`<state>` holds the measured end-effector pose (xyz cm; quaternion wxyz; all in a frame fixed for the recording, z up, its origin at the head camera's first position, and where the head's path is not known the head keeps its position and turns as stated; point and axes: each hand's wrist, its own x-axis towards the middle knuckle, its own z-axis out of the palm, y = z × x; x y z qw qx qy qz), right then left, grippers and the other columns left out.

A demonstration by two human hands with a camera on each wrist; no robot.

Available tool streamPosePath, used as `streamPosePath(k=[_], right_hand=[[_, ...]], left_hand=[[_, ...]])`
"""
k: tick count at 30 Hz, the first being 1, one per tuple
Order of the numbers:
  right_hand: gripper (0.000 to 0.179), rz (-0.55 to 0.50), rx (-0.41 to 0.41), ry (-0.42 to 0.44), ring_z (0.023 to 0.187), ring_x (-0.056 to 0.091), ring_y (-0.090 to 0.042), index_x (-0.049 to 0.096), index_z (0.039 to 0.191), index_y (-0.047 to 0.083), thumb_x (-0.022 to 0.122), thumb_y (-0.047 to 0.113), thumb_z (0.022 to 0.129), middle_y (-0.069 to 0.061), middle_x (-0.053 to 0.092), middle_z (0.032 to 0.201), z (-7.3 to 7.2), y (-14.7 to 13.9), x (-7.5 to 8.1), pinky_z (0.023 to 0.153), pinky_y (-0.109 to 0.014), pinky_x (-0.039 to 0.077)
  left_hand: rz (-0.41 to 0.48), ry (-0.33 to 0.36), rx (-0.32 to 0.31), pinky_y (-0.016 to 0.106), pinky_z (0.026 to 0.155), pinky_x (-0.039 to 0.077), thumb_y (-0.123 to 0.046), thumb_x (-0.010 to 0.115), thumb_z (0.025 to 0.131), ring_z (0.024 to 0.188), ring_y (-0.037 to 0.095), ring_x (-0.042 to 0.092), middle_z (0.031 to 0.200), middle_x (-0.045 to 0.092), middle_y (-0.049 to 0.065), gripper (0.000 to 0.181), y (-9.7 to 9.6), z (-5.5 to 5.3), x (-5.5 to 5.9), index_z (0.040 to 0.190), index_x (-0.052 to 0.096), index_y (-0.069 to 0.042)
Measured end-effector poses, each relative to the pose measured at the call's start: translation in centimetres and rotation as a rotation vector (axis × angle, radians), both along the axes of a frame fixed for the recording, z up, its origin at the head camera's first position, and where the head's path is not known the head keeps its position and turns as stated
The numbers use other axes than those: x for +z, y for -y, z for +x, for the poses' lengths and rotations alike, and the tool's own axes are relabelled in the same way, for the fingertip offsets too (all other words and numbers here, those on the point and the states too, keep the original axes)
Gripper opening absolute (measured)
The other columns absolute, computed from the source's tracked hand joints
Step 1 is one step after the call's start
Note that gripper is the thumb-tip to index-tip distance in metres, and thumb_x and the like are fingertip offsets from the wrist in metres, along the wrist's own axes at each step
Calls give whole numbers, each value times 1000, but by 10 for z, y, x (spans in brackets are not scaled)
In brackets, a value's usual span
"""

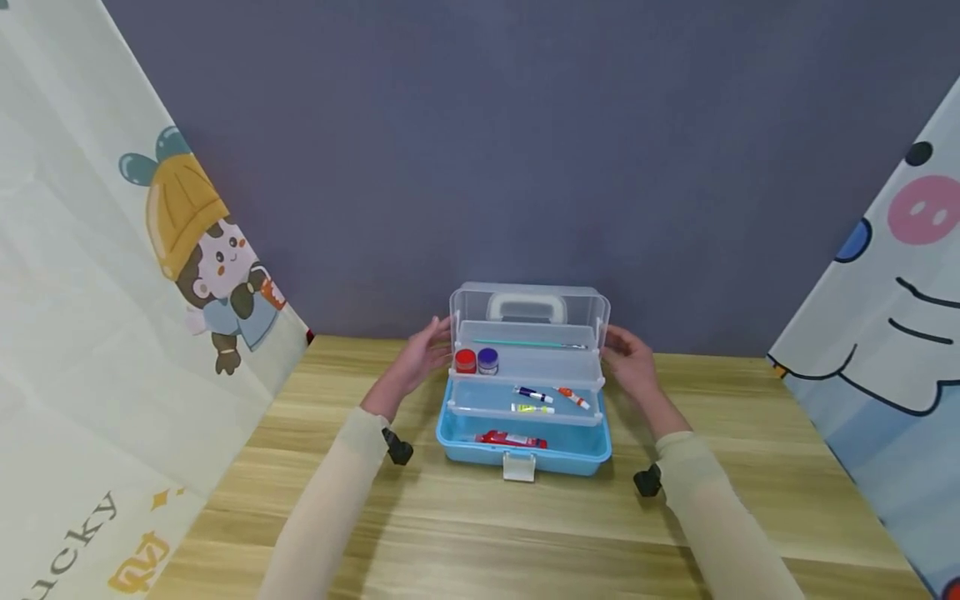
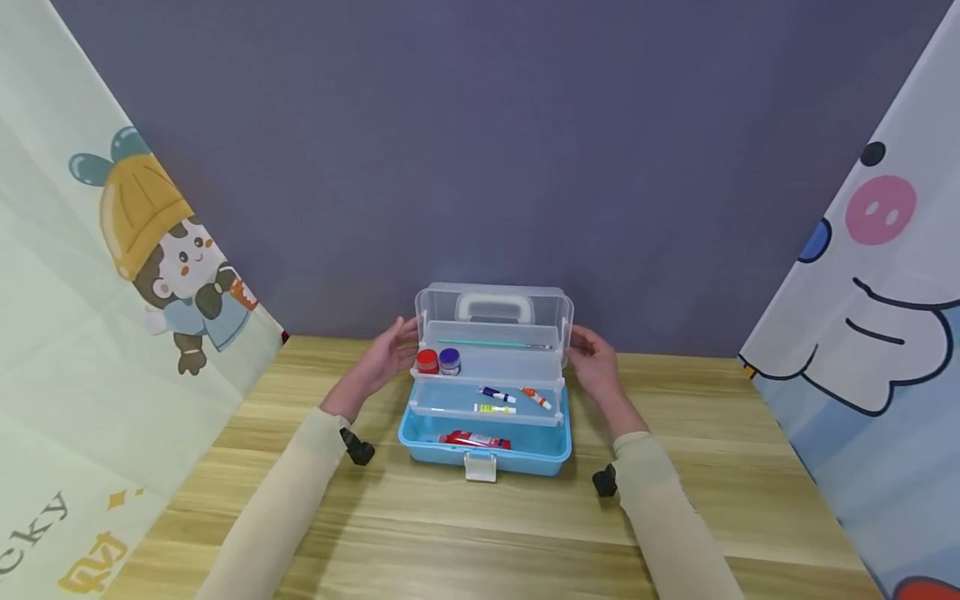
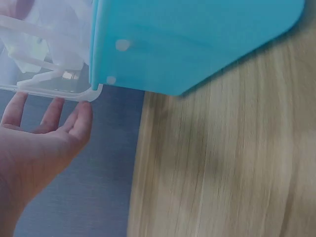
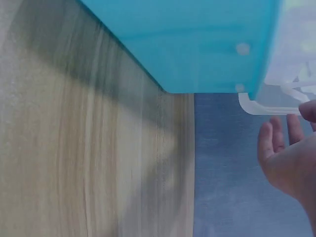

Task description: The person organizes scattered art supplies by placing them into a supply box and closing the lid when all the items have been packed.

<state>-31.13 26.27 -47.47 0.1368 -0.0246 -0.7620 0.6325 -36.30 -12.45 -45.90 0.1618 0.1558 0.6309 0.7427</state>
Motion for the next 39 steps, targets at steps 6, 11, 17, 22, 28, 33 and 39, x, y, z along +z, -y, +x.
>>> streamPosePath(k=[6,11,17,22,28,33,39], right_hand=[[42,3,-2,50,117,51,-22,55,137,5,58,22,99,-16,55,135,8,-1,8,97,-38,47],[56,61,0,77,127,46,-31,54,137,3,58,42,97,-18,53,137,18,-2,18,106,-46,38],[84,169,58,153,129,42,-42,50,139,-1,35,69,94,-24,50,138,35,-1,39,107,-57,31],[97,285,86,234,127,42,-43,47,141,-1,26,78,89,-24,48,140,47,4,54,106,-59,31],[102,337,91,296,128,41,-43,40,146,-1,33,80,85,-26,44,142,58,12,72,105,-56,35],[102,313,93,301,129,40,-43,41,145,-3,37,80,85,-26,43,143,62,16,79,107,-57,33],[106,330,119,366,133,36,-43,38,146,-2,39,82,82,-25,38,147,68,17,80,108,-58,30]], left_hand=[[-118,-44,7,51,111,29,-61,33,99,133,40,38,151,35,17,69,6,5,3,153,32,-20],[-229,-87,21,51,110,31,-62,32,99,134,44,35,151,36,18,69,12,13,9,153,33,-18],[-366,-143,-15,52,110,29,-65,27,98,138,42,29,151,37,14,69,19,24,18,154,30,-24],[-454,-171,-57,54,112,25,-69,26,96,141,32,28,150,40,11,72,24,34,27,154,29,-26],[-467,-181,-72,56,112,24,-71,29,94,140,31,29,151,38,13,77,23,44,37,153,34,-21],[-488,-186,-60,56,112,24,-73,28,93,140,30,31,152,37,11,79,19,49,45,150,40,-19],[-516,-176,-32,57,111,24,-73,28,92,139,34,30,150,38,15,82,19,58,46,147,44,-14]])
